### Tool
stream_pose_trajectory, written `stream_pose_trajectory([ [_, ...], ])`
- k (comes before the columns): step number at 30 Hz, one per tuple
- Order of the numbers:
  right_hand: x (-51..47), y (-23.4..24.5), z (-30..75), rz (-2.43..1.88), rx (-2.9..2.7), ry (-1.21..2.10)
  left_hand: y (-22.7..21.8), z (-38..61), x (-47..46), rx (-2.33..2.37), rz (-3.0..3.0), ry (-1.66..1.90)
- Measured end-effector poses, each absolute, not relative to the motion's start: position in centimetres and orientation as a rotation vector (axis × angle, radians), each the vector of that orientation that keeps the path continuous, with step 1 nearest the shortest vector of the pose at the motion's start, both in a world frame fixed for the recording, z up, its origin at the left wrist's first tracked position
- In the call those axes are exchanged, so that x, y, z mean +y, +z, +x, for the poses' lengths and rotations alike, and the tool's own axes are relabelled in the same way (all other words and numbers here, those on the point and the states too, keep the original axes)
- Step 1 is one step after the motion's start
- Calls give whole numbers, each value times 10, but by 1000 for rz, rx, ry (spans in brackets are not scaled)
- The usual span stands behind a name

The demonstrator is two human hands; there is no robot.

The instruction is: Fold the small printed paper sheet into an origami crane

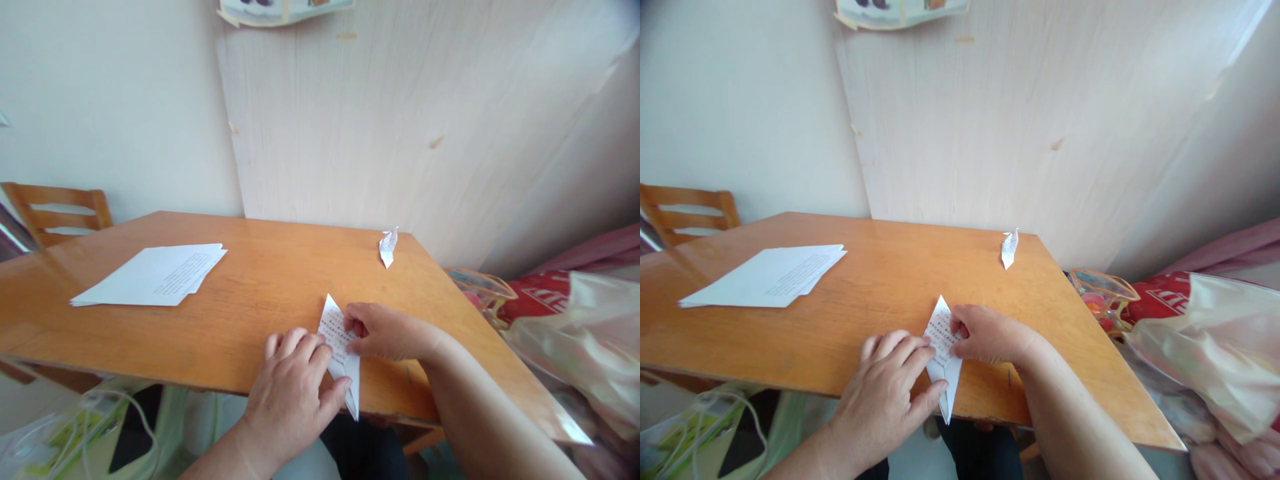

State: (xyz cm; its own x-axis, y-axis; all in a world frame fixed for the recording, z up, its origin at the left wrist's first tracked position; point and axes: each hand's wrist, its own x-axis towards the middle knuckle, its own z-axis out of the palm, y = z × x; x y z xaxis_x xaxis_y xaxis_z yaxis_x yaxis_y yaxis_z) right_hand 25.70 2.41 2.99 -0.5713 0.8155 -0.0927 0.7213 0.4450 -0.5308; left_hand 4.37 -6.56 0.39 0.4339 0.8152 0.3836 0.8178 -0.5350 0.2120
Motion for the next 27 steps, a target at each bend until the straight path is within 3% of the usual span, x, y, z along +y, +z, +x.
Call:
stream_pose_trajectory([
  [10, 22, 34, 256, -1457, -2511, 750, 5, 43, -67, -1501, -2660, -712],
  [17, 32, 38, 265, -1372, -2465, 911, 5, 43, -65, -1501, -2654, -694],
  [27, 32, 39, 261, -1521, -2459, 822, 2, 43, -64, -1515, -2655, -666],
])
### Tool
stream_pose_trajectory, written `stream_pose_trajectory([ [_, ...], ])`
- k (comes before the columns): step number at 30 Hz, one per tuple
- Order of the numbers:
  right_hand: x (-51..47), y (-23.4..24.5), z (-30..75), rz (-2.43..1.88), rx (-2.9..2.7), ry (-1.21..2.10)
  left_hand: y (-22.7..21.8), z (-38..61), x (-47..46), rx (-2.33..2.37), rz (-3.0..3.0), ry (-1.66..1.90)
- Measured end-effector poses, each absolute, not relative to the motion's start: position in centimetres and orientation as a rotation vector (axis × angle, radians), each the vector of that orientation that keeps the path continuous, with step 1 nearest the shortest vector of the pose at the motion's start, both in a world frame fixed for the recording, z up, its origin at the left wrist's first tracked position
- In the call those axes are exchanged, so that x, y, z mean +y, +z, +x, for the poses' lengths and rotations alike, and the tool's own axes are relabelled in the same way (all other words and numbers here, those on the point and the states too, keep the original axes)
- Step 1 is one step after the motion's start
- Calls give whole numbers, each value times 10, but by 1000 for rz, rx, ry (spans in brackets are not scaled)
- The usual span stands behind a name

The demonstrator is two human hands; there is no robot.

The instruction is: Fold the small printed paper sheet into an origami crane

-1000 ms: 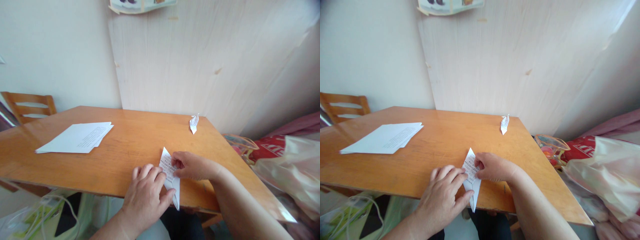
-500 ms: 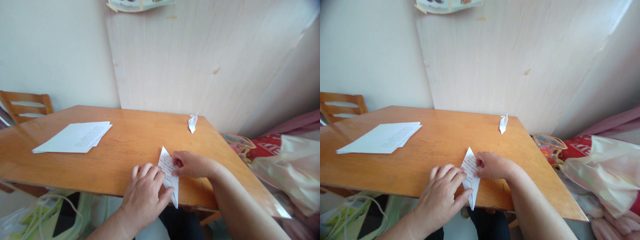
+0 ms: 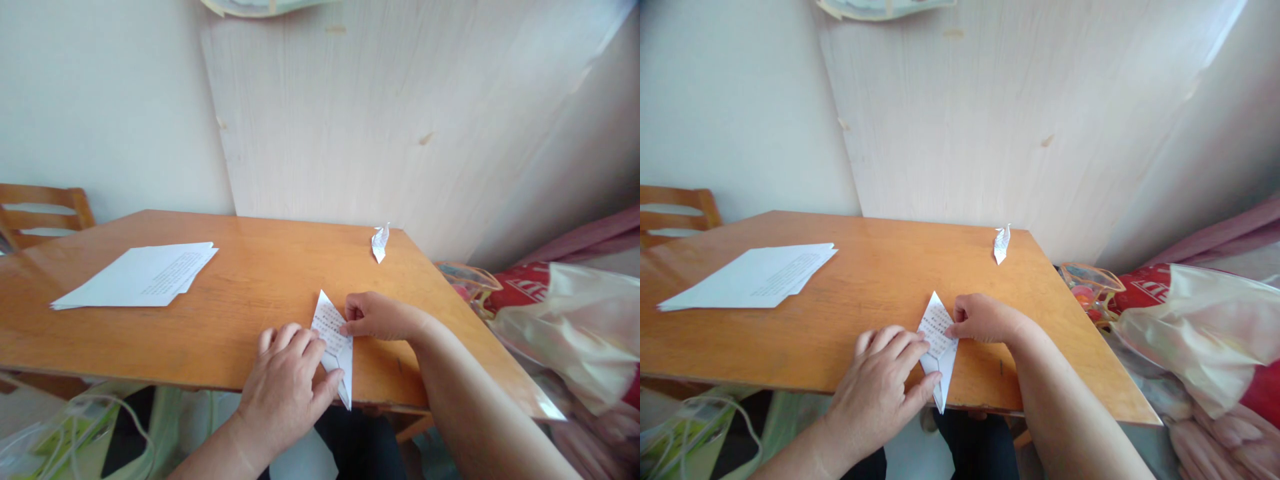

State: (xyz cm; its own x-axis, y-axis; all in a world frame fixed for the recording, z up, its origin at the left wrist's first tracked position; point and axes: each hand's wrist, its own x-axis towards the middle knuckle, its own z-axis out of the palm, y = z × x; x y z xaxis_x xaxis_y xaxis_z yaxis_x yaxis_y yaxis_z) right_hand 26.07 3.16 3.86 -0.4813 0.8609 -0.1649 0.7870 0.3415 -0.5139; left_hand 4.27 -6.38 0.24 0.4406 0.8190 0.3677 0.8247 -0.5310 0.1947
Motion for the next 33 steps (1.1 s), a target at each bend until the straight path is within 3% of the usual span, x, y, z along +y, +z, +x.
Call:
stream_pose_trajectory([
  [7, 30, 33, 259, -1543, -2488, 725, 2, 43, -64, -1510, -2652, -671],
  [19, 35, 31, 262, -1423, -2350, 848, 1, 43, -64, -1542, -2639, -702],
  [33, 43, 13, 248, -1441, -2082, 624, 3, 42, -64, -1516, -2659, -689],
])
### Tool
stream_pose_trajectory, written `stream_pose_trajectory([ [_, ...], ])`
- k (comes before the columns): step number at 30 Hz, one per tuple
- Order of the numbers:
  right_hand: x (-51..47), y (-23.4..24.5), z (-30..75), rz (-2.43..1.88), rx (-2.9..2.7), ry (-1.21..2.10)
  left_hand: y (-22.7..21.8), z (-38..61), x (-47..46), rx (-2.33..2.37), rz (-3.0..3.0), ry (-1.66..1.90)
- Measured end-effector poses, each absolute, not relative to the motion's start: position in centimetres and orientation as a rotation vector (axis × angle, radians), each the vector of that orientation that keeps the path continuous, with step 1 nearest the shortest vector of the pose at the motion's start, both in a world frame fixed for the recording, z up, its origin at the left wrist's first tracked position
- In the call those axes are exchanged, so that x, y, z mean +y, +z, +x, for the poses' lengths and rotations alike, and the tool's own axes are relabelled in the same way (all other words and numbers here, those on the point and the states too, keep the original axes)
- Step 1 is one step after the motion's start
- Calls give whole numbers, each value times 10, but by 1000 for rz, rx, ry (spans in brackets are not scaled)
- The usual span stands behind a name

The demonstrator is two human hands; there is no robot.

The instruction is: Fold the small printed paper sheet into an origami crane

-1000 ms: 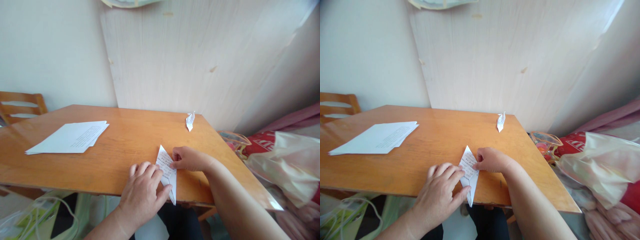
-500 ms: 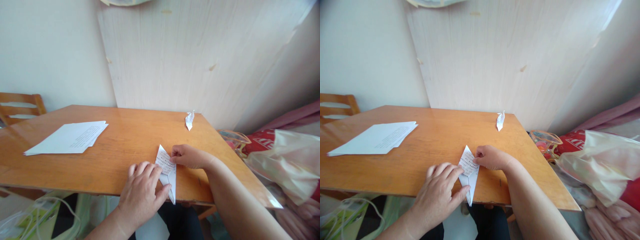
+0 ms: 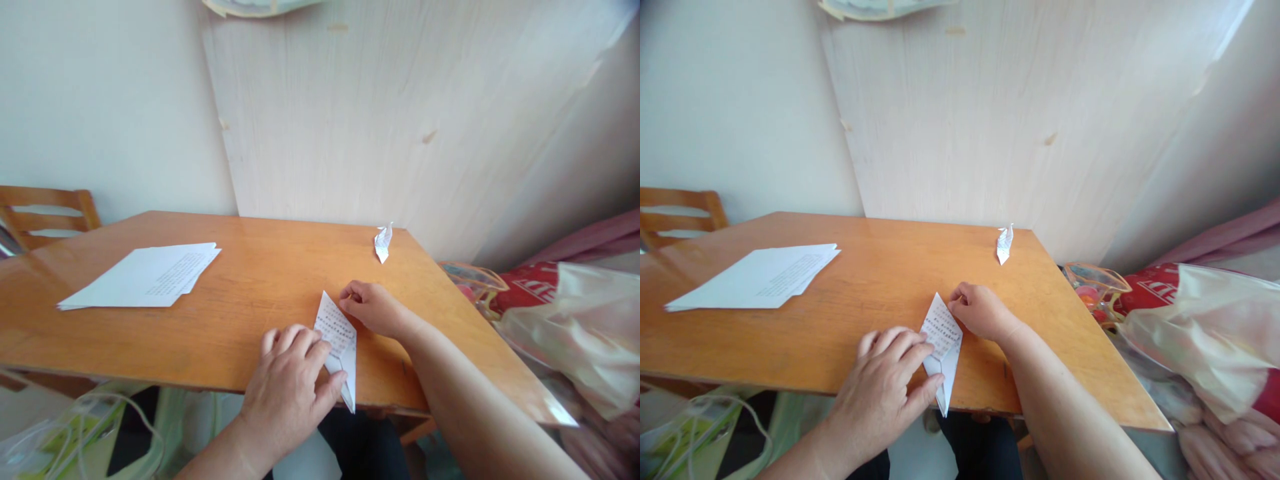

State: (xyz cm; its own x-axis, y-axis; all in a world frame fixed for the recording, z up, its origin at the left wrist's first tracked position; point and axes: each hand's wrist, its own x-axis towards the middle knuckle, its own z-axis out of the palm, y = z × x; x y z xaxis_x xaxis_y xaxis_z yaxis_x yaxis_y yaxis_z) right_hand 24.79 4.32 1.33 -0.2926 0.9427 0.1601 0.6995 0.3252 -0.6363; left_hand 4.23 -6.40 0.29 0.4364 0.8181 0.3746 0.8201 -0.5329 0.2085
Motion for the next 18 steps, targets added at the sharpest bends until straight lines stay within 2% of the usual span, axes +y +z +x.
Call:
stream_pose_trajectory([
  [3, 47, 8, 246, -1405, -2079, 487, 4, 42, -64, -1510, -2656, -704],
  [9, 53, -2, 247, -1001, -2382, 241, 5, 40, -62, -1434, -2703, -723],
  [14, 48, 3, 244, -1111, -2533, 227, 13, 35, -63, -1366, -2740, -725],
  [18, 37, 21, 240, -1359, -2523, 227, 21, 27, -65, -1348, -2747, -679],
])
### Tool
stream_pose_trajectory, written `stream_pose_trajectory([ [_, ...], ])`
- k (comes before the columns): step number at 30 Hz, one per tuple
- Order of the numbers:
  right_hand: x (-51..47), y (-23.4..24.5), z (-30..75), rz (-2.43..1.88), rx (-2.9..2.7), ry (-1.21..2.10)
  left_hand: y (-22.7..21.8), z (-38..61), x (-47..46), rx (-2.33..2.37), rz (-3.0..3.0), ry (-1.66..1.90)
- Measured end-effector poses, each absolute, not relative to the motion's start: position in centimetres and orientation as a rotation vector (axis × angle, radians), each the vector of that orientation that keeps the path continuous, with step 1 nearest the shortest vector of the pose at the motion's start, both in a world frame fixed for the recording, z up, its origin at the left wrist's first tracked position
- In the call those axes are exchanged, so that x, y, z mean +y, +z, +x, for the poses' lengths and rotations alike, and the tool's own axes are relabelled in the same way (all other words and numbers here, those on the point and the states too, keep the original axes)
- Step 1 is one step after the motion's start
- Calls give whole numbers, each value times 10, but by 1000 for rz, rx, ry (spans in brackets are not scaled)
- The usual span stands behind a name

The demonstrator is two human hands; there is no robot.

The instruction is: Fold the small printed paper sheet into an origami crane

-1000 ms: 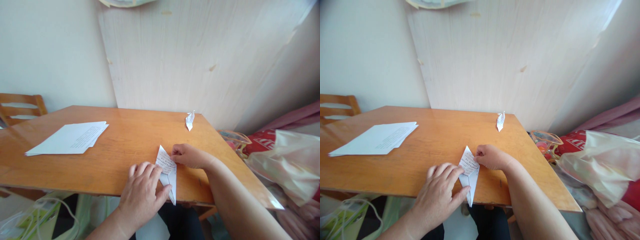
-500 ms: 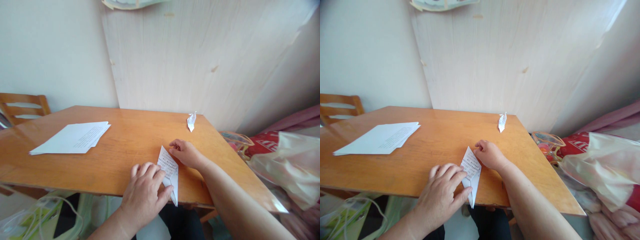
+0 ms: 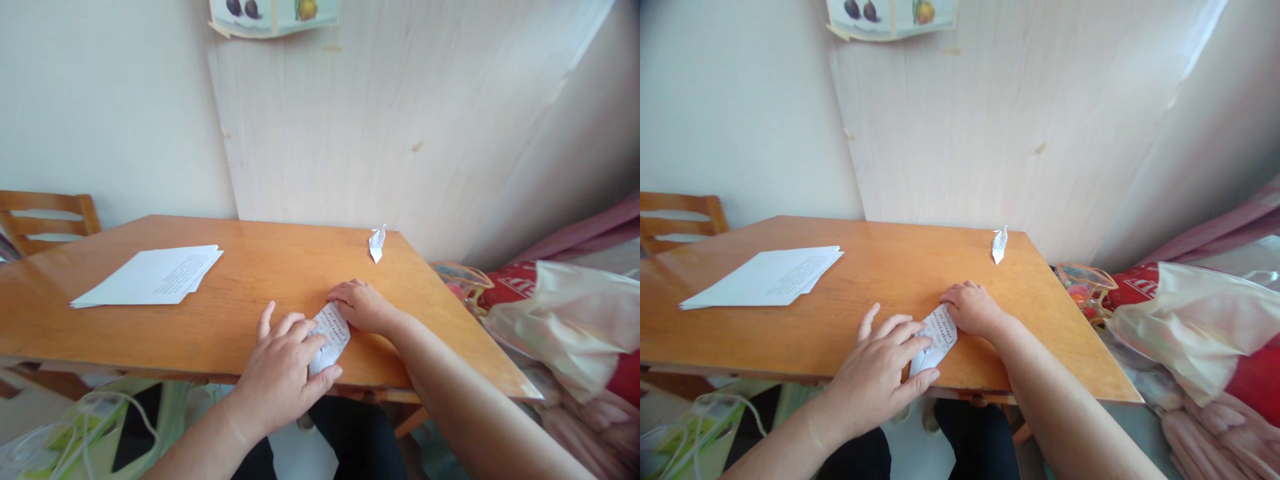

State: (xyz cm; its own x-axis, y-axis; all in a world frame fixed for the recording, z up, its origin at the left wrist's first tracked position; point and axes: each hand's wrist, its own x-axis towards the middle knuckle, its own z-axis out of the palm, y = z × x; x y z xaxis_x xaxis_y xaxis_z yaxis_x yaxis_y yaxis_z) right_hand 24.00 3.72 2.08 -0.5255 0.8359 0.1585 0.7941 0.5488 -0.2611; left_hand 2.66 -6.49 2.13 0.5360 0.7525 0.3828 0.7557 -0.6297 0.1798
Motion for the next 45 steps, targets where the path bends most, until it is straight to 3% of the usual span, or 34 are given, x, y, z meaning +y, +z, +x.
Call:
stream_pose_trajectory([
  [8, 9, 40, 253, -1549, -2472, 324, 26, 6, -52, -1319, -2647, -582],
  [16, -36, 42, 267, -1425, -2277, 837, 25, 9, -33, -1369, -2639, -505],
  [30, -56, 30, 279, -1404, -2065, 993, 9, 9, -32, -1480, -2577, -667],
  [45, -57, 25, 269, -1372, -2109, 657, 7, 5, -27, -1531, -2623, -695],
])
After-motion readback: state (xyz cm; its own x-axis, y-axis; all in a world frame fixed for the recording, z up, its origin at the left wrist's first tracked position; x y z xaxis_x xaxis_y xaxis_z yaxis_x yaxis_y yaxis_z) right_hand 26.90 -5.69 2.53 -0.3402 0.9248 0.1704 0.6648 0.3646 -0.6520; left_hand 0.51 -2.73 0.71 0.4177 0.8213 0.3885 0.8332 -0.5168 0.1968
